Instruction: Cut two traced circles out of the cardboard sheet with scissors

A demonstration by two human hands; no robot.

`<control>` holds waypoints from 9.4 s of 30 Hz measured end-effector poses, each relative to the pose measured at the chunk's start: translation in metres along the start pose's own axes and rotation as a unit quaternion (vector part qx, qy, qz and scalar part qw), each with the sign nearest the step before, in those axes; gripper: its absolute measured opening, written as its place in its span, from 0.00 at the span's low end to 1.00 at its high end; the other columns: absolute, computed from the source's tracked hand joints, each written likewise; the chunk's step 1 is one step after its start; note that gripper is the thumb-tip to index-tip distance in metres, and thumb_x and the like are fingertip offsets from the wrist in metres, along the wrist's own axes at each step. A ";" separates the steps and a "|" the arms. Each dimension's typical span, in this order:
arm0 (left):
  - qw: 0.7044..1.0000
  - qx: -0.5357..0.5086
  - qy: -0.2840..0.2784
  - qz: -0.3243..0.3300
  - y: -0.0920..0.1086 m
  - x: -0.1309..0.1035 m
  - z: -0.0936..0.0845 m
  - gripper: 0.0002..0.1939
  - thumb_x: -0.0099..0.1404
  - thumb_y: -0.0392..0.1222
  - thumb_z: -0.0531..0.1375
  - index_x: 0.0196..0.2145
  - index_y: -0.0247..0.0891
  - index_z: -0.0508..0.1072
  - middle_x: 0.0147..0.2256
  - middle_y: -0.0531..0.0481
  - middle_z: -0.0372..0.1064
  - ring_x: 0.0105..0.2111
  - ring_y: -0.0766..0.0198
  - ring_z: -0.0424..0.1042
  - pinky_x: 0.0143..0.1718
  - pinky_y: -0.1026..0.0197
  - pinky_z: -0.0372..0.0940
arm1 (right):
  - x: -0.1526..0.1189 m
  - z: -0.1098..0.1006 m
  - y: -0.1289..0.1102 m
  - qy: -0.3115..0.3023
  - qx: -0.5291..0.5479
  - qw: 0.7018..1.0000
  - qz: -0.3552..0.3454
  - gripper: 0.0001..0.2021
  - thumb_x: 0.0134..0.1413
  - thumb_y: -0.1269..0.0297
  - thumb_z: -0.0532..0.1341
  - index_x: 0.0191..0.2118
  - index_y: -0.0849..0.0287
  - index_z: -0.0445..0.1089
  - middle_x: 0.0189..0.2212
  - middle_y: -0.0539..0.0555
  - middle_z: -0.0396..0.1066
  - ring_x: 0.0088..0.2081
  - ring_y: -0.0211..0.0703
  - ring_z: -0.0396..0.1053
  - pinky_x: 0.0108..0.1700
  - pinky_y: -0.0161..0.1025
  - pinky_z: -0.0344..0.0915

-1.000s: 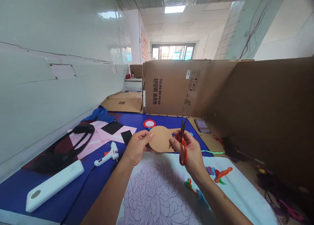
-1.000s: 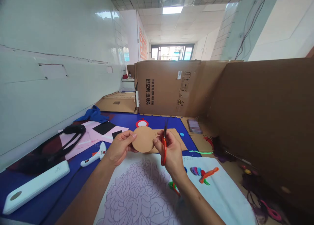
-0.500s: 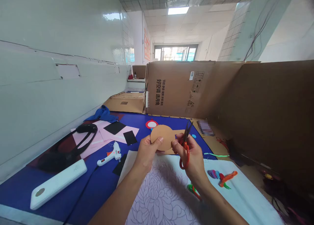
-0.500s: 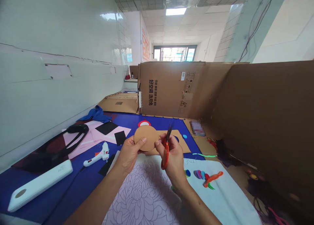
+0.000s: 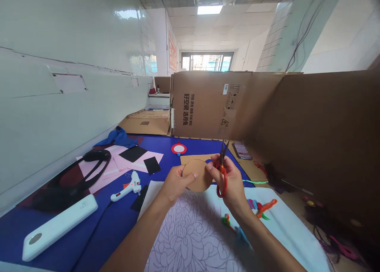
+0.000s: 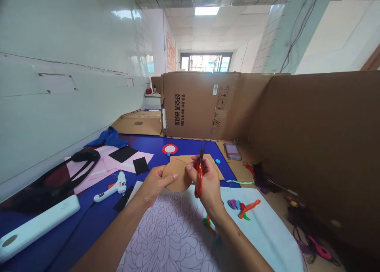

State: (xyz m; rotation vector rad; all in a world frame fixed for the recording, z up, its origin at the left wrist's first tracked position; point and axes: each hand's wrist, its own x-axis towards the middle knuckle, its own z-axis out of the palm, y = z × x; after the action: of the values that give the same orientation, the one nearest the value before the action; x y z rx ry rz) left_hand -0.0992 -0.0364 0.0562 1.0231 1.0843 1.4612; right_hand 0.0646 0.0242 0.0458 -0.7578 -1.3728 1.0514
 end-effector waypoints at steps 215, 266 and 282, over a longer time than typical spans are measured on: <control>0.979 0.111 0.167 -0.043 -0.027 0.036 -0.028 0.08 0.65 0.38 0.64 0.27 0.38 0.76 0.32 0.44 0.81 0.23 0.67 0.73 0.25 0.65 0.63 | 0.027 -0.052 0.050 -0.028 -0.114 0.991 0.068 0.18 0.56 0.44 0.67 0.32 0.56 0.70 0.25 0.47 0.66 0.25 0.39 0.60 0.26 0.35 0.57; 0.964 -0.019 0.263 -0.036 -0.022 0.047 -0.059 0.07 0.63 0.40 0.68 0.32 0.38 0.73 0.34 0.44 0.82 0.23 0.68 0.74 0.24 0.66 0.63 | 0.029 -0.077 0.045 -0.282 -0.175 0.915 0.227 0.17 0.49 0.48 0.73 0.25 0.56 0.75 0.14 0.46 0.62 0.17 0.34 0.52 0.20 0.32 0.44; 0.967 -0.014 0.252 -0.045 -0.023 0.046 -0.056 0.05 0.65 0.39 0.66 0.32 0.38 0.74 0.34 0.45 0.81 0.23 0.68 0.74 0.24 0.66 0.64 | 0.032 -0.080 0.063 -0.263 -0.324 0.902 0.113 0.10 0.54 0.57 0.67 0.26 0.55 0.79 0.21 0.51 0.72 0.24 0.42 0.64 0.26 0.37 0.57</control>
State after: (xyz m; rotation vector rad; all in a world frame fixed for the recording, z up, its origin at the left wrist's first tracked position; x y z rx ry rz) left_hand -0.1541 0.0049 0.0239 0.5798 1.4412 1.7021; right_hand 0.1304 0.0892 -0.0068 -1.1938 -2.2006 1.0181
